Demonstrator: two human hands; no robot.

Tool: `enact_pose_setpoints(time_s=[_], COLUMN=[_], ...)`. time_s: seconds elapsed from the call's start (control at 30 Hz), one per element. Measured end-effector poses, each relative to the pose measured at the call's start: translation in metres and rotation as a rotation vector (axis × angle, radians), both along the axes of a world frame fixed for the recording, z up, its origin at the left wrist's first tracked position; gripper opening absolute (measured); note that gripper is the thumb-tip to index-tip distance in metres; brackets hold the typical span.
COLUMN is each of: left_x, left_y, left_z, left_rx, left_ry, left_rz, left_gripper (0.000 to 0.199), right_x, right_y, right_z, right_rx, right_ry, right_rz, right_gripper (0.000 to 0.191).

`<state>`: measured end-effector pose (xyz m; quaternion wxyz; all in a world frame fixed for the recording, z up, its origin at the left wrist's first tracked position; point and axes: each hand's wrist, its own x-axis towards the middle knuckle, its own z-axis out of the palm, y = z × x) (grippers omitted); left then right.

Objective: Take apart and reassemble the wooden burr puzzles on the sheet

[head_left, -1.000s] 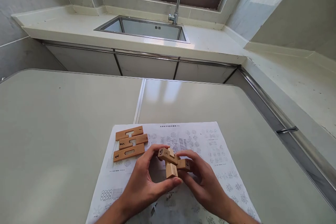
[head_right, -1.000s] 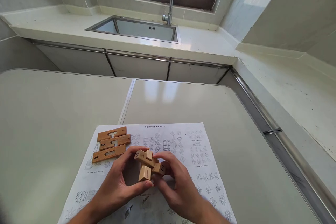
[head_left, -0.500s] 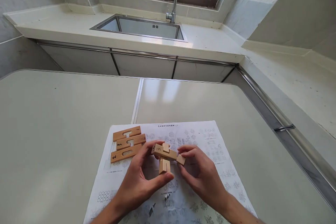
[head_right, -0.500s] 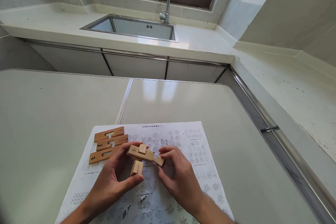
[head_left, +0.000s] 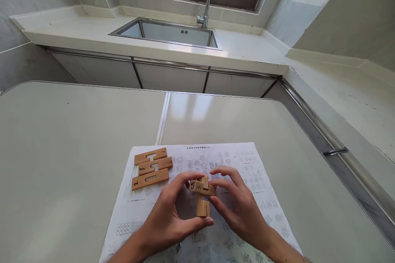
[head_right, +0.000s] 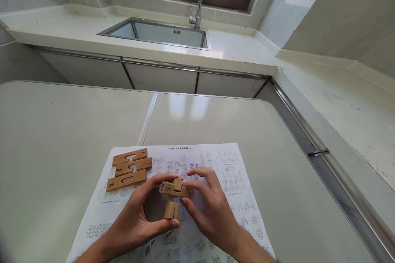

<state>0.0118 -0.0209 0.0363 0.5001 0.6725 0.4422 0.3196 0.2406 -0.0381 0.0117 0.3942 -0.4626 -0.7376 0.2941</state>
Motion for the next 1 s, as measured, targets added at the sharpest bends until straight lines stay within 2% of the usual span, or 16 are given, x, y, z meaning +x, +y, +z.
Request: enact_pose_setpoints(time_s=[0.1,0.2,0.3,0.43,0.53,0.8,1.0], left_x=[-0.001,-0.004,-0.005,-0.004,-0.003,-0.001,-0.004], left_y=[0.001,0.002,0.004,0.003,0.003,0.003,0.003], left_z=[0.001,0.000,-0.003,-0.008,-0.010,-0.014,-0.016], left_rx=[0.069,0.188,0.329,0.511,0.615,0.681,0.644], left_ry=[0.028,0.078,0.157,0.327,0.466,0.601,0.600], left_rz=[0.018,0.093,0.135,0.116,0.109,0.141,0.111], left_gripper=[0.065,0.065,0.067,0.066,0.063,0.057,0.057], right_x=[0.002,0.004,0.004,0.003,0.003,0.001,-0.001], right_y=[0.000,0.002,0.004,0.007,0.007,0.007,0.005], right_z=[0.003,0.008,0.008,-0.002,-0.009,-0.009,-0.006], right_rx=[-0.050,-0.104,-0.103,-0.075,-0.048,0.026,0.067], right_ry=[0.054,0.127,0.120,-0.015,-0.126,-0.220,-0.227], right_rz=[0.035,0.032,-0.065,-0.221,-0.271,-0.215,-0.109], right_gripper=[0.019,0.015,0.011,0.007,0.004,0.005,0.019])
